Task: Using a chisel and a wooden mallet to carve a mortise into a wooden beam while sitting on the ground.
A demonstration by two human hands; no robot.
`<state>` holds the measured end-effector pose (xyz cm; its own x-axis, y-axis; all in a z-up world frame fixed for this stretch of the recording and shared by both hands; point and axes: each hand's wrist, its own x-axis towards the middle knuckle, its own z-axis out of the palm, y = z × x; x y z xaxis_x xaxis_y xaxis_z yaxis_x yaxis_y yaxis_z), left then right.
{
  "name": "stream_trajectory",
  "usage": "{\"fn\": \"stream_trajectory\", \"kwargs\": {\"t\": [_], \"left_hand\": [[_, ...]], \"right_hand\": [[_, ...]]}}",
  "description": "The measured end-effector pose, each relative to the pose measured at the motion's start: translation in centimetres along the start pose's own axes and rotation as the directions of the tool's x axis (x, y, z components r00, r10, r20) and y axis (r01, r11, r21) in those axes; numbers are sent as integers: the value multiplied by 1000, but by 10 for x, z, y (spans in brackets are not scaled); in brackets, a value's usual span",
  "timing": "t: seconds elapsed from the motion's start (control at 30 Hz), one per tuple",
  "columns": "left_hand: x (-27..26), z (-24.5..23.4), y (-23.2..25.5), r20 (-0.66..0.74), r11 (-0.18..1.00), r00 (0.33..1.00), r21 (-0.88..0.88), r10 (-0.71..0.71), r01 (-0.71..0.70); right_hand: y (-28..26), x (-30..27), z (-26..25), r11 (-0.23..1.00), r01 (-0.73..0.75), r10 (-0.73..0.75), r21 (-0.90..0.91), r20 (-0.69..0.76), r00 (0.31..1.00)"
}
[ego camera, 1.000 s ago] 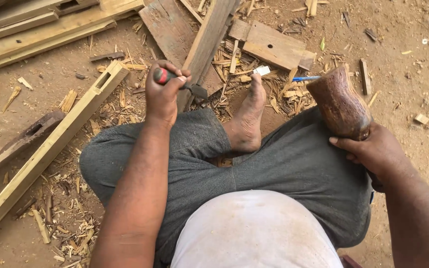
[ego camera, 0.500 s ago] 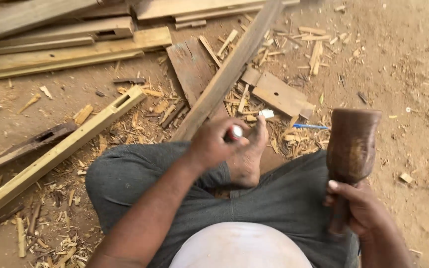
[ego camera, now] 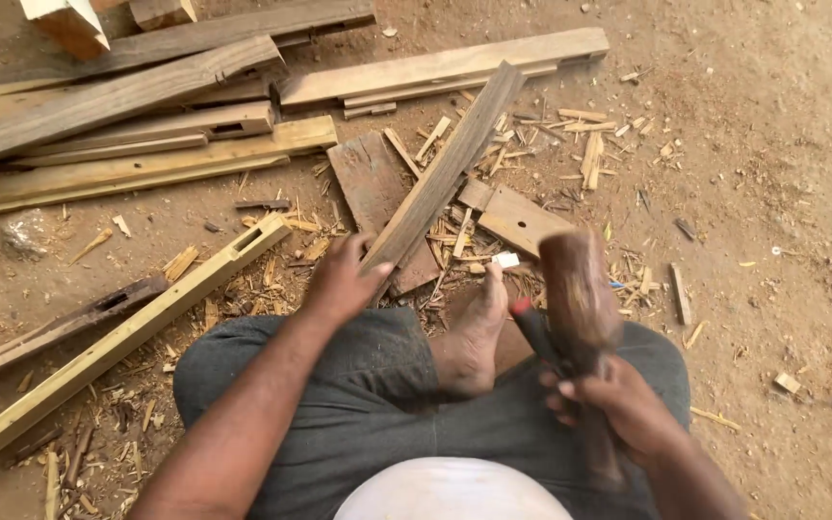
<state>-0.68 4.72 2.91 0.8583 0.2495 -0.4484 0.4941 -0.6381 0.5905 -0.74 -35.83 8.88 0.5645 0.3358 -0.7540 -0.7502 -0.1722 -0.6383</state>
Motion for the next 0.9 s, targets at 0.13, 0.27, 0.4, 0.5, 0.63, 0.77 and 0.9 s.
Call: {"fn": "stream_trajectory", "kwargs": {"t": [0.13, 0.27, 0.4, 0.5, 0.63, 0.77, 0.9], "left_hand": [[27, 25, -42, 155, 957, 969, 248, -193, 151], [32, 50, -38, 277, 775, 868, 608, -413, 174], [31, 46, -29, 184, 698, 866, 678, -465, 230], [85, 36, -57, -96, 558, 961, 797, -259, 230], [53, -74, 6, -203, 558, 976, 802, -82, 214], [-13, -159, 49, -163, 644, 979, 737, -122, 203], [-92, -183, -4, -253, 865, 944, 402, -211, 301]], "right_hand": [[24, -18, -77, 847, -66, -71, -528, -236, 969], [43, -4, -104, 972, -159, 111, -171, -260, 959], [41, 17, -120, 992, -124, 118, -14, -225, 967], [41, 20, -127, 986, -148, 136, -77, -145, 980], [47, 29, -140, 975, -210, 192, -74, -200, 961], [52, 46, -161, 987, -146, 138, -70, -104, 985], [86, 110, -221, 984, -179, 178, -17, -53, 983]]}}
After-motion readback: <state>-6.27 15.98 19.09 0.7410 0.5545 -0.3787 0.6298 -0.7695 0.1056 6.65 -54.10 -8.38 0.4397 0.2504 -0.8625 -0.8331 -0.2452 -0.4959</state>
